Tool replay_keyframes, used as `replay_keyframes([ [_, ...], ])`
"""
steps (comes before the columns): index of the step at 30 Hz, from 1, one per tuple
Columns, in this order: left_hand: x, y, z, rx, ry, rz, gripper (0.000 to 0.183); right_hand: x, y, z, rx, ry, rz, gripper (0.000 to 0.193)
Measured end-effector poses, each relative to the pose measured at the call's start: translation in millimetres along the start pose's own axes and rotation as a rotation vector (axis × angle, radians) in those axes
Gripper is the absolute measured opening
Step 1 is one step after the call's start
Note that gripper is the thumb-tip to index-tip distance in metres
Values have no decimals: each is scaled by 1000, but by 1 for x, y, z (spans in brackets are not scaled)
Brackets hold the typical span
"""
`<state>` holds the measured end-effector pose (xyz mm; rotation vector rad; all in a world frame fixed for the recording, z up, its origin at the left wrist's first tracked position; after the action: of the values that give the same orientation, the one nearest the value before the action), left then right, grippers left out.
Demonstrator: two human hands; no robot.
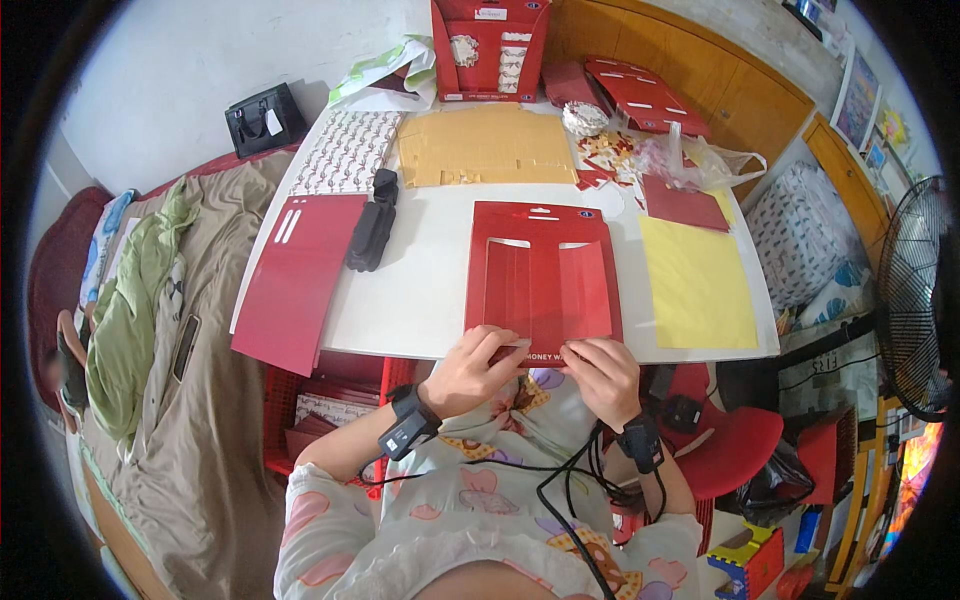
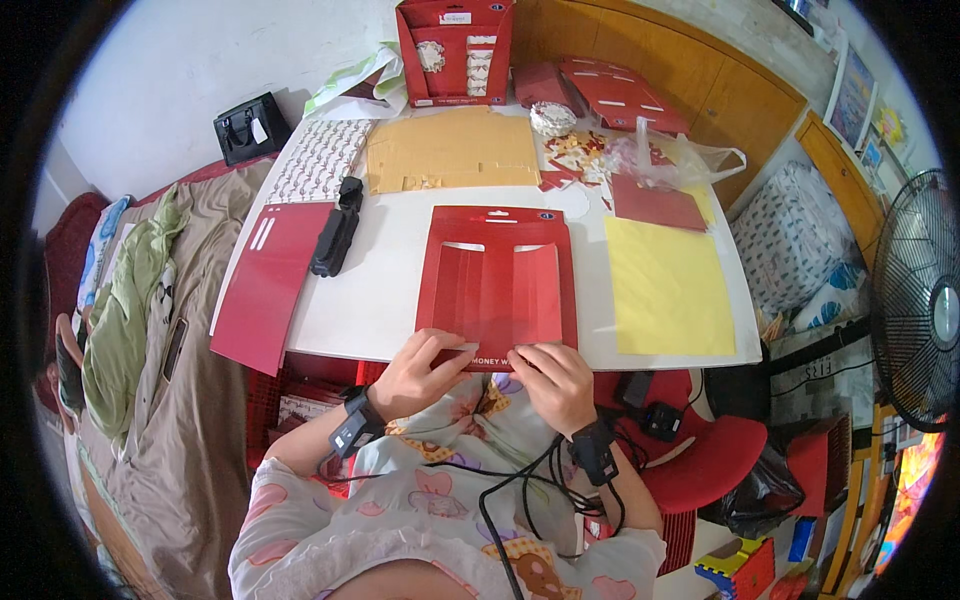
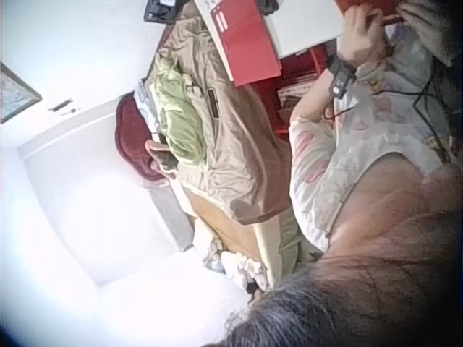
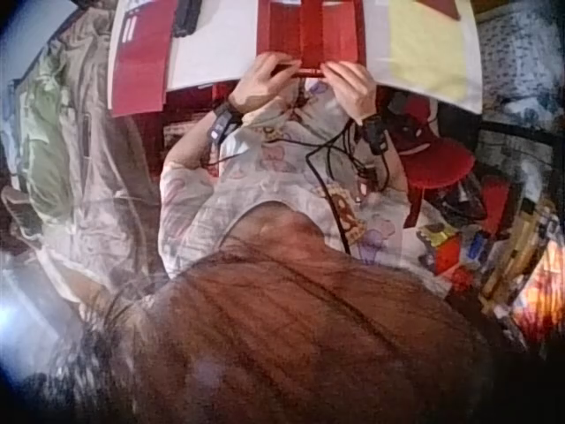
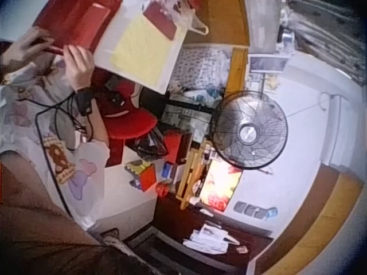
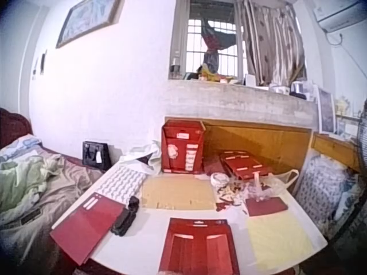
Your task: Assembling red paper wallets and inserting yellow paper dividers.
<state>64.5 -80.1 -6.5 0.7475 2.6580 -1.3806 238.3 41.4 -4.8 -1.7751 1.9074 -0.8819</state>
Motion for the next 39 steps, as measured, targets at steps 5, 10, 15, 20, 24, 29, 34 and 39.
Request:
replay_keyframes([
  [5, 7, -12, 7, -63, -15, -62, 40, -8, -4, 2, -36, 6, -35, 25],
  [10, 16, -17, 7, -83, -46, 1, 37, -9, -3, 1, -46, 2, -33, 25],
  [15, 18, -13, 12, -98, -1, 48, 32, -9, -3, 6, -69, -20, -16, 24],
  [20, 17, -12, 14, -123, 66, 4, 32, -17, -11, 11, 9, 12, -68, 24],
  [24, 20, -14, 16, -138, 60, -16, 30, -32, -23, 16, 85, 44, -8, 25],
  [29, 19, -13, 12, -134, 83, -14, 30, -36, -19, 22, 7, 34, -130, 26],
  [34, 17, -18, 9, -110, 70, 12, 34, -33, -17, 24, -75, 42, -127, 28],
  [39, 15, -34, 0, -129, 94, 65, 37, -28, -40, -4, -77, 40, -186, 30],
])
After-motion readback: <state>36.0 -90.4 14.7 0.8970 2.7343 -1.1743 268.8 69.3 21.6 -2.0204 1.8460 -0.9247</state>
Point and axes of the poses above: each hand's wrist, its own z-axis away from the middle knuckle, its own y-axis out of the palm, x = y × z, the point moved 2 cm from there along -z, towards the middle knuckle, and after that the axes turned 6 degrees about z, right-handed, at the moved point
